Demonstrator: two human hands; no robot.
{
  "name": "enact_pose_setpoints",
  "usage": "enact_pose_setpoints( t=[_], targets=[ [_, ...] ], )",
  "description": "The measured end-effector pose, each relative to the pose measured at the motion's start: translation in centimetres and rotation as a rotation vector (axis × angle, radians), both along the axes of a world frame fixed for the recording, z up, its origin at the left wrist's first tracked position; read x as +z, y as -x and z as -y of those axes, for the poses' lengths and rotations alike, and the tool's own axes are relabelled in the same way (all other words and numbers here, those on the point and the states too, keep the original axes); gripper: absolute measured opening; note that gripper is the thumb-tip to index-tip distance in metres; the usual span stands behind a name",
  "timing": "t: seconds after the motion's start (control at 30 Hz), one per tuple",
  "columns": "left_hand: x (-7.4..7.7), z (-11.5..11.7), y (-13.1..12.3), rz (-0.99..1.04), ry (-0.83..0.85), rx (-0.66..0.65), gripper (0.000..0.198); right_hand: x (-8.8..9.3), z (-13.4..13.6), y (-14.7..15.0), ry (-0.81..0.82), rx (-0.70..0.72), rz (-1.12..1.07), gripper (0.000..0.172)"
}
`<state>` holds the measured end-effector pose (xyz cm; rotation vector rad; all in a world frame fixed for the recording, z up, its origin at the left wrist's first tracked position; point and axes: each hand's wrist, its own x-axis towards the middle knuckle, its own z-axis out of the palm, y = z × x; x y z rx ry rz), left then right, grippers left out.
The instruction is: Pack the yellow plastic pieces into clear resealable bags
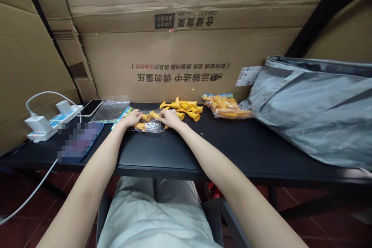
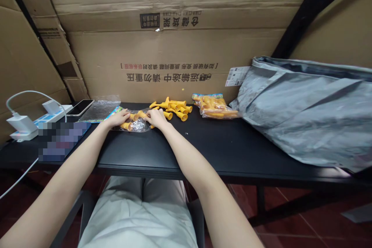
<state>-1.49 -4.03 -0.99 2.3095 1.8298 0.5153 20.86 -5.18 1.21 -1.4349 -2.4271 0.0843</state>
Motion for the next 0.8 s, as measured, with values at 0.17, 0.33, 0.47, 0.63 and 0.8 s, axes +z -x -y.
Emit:
enact_pose_setpoints(
  t=[0.17, 0.33, 0.47, 0.63, 0.8],
  targets=[
    [0.0, 0.1, -0.2, -0.042, 0.049, 0.053, 0.049, 0.3, 0.4, -0.6, 0.005, -0.017, 0.01, 0.023],
    [0.1, 0.3, -0.5, 0.007, 0.004, 0.219, 0.052, 2.0, 1.7, -1.5, -0.006, -0.129, 0.106, 0.021],
    [0.0, 0.2, -0.5, 0.087, -0.008, 0.294, 0.054, 2.7, 2.2, -1.8, 0.085, -0.13, 0.204, 0.013],
    [0.0, -0.1, -0.4, 0.123, -0.013, 0.17, 0.054, 2.2, 1.5, -1.5, 0.036, -0.129, 0.133, 0.016],
    [0.4, 0.4, -1.1, 0.155, 0.018, 0.128, 0.053, 1.3, 0.8, -0.6, 0.01, -0.141, 0.041, 0.019]
  ],
)
